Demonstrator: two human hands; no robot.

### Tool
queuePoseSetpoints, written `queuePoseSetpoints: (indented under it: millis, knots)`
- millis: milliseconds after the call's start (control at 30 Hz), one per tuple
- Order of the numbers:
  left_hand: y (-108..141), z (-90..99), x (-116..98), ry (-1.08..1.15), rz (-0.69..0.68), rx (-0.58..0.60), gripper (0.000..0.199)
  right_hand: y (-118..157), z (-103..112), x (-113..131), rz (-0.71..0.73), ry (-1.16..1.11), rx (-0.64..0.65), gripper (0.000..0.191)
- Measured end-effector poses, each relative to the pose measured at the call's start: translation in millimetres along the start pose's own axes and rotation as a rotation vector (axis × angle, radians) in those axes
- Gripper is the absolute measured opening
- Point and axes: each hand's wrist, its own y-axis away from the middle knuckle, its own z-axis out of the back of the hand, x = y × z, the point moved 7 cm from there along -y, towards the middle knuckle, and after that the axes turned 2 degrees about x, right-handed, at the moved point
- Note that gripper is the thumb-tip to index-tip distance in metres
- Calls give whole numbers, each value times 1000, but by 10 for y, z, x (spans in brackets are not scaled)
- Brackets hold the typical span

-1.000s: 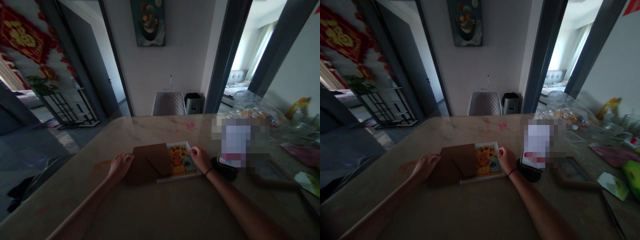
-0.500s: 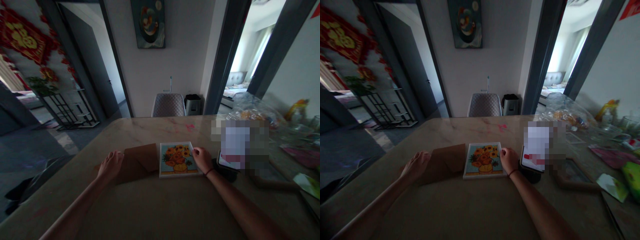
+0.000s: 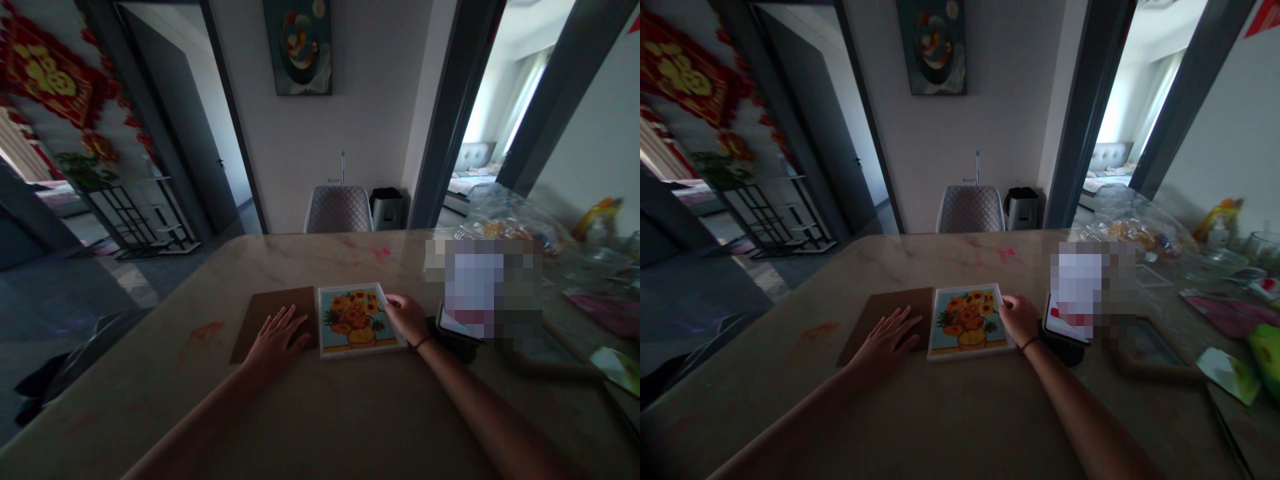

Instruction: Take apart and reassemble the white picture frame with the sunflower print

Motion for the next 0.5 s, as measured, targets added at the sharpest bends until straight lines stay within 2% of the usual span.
queuePoseSetpoints:
  millis: [100,267,367,433,500]
  knots:
    - [-1,60,52,22,12,-29,46,-5,-3,-23,-16,-14,-5,27]
    - [17,203,51,36,40,-188,41,-8,-11,-22,-17,22,-11,29]
    - [44,227,-11,28,45,-256,42,8,8,21,-35,44,2,30]
    - [62,183,-120,19,-25,-236,45,29,46,65,-65,97,6,30]
    - [84,82,-273,18,-149,-142,49,51,85,116,-89,179,20,30]
